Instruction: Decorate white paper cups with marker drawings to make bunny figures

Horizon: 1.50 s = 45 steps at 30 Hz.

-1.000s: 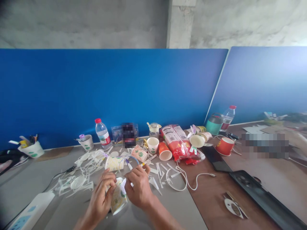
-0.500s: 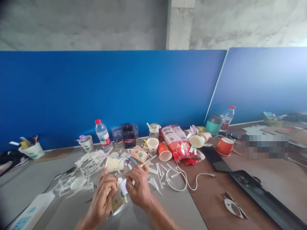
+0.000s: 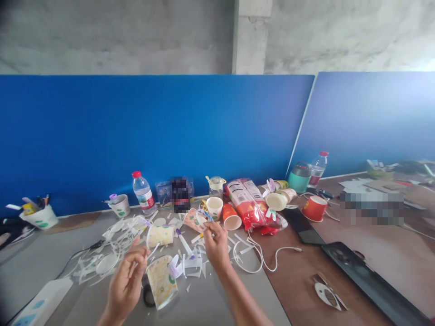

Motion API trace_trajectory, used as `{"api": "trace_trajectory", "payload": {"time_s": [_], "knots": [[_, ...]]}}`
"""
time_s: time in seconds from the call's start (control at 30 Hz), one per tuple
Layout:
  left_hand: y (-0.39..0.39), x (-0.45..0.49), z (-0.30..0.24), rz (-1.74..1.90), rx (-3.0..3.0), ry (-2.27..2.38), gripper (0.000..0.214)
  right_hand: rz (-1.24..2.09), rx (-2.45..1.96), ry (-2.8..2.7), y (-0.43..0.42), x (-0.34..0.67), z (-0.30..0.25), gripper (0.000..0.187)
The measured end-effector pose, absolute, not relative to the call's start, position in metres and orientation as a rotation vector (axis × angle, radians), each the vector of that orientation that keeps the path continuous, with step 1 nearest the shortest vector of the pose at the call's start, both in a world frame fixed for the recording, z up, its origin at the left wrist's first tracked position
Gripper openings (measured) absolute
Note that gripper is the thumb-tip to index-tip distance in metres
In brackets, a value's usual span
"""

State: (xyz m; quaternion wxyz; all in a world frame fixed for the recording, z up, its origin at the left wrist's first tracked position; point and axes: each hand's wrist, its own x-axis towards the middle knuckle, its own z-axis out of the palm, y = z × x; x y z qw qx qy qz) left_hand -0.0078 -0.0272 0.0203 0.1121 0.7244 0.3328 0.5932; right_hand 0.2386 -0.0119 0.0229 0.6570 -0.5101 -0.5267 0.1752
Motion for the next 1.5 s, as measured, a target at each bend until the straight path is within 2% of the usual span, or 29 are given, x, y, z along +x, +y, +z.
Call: {"api": "trace_trajectory", "payload": {"time_s": [0.2,0.4,0.47,0.6,0.7,0.87,1.07,1.5], "knots": [[-0.019,-0.01,0.017,1.597,1.535,1.072,0.042,0.061,-1.315,-1.697,-0.02,0.231,0.018,0.024],[-0.016,-0.013,0.023,1.543,1.408,1.01,0.042,0.073,-1.549,-1.915,-0.022,0.223,0.008,0.012],[-0.014,-0.013,0.023,1.552,1.394,0.951,0.041,0.043,-1.521,-1.835,-0.02,0.223,0.007,0.018],[-0.013,-0.012,0.022,1.538,1.388,0.839,0.044,0.257,-1.166,-1.733,-0.024,0.219,0.013,0.033],[-0.015,-0.014,0.022,1.464,1.429,0.824,0.047,0.497,-0.938,-1.691,-0.032,0.211,0.019,0.031],[-0.019,-0.016,0.021,1.373,1.497,0.855,0.051,0.601,-0.82,-1.66,-0.041,0.201,0.022,0.027],[-0.022,-0.011,0.024,1.276,1.553,0.926,0.059,0.601,-0.88,-1.632,-0.039,0.197,0.02,0.009],[-0.029,-0.01,0.035,1.374,1.658,1.177,0.06,0.514,-0.905,-1.554,-0.045,0.201,0.031,0.019]]}}
